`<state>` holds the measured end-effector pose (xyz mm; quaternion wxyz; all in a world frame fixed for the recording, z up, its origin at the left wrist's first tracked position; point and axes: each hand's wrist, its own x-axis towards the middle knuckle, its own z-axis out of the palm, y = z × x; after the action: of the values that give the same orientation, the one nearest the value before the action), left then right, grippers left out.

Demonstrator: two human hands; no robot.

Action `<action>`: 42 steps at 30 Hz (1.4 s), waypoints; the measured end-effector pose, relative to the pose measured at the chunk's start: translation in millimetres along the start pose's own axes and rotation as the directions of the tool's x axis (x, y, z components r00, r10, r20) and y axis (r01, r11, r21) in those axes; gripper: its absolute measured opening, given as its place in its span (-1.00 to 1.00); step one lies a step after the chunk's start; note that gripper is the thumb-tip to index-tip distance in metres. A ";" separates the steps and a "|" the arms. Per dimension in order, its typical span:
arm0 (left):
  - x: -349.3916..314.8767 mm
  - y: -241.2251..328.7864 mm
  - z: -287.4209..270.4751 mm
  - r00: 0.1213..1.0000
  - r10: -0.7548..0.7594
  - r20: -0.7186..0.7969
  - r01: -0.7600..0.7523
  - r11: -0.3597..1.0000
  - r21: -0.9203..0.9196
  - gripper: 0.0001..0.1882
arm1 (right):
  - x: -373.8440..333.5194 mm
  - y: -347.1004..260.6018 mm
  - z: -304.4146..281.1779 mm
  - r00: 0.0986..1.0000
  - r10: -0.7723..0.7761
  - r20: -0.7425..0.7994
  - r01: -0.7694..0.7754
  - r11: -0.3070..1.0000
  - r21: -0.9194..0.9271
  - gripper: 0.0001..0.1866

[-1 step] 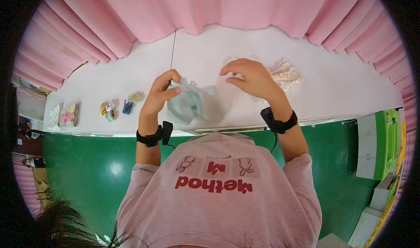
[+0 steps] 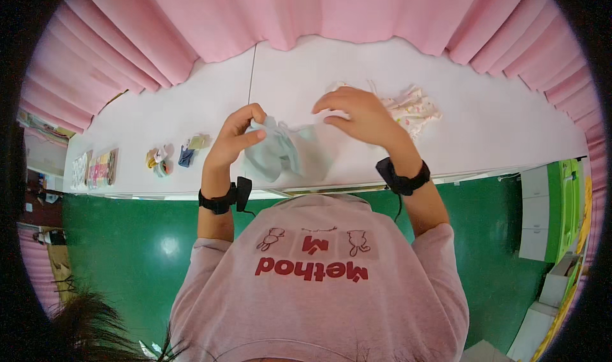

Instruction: Picking up infant clothing from a floor and folding them on a table.

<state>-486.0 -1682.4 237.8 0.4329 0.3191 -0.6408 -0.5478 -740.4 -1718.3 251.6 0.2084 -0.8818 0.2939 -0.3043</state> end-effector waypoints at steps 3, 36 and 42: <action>-1.8 6.5 3.6 0.985 -0.002 0.175 -0.004 0.999 0.032 -0.86 | 11.7 -1.8 20.3 0.981 -0.157 0.116 0.144 0.983 0.110 -0.73; -8.8 -3.1 -13.3 0.924 0.133 -0.358 -0.037 0.964 0.264 -0.91 | -5.7 20.6 -14.2 0.982 -0.049 -0.181 0.099 0.955 0.281 -0.84; -1.1 1.3 3.1 0.894 0.259 -0.365 -0.174 0.953 0.250 -0.84 | -12.2 9.1 -9.6 0.916 0.224 -0.333 -0.039 0.876 0.481 -0.83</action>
<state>-488.3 -1679.8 238.8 0.5748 0.3930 -0.6268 -0.3496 -758.1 -1719.0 248.6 0.3731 -0.7080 0.3075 -0.5147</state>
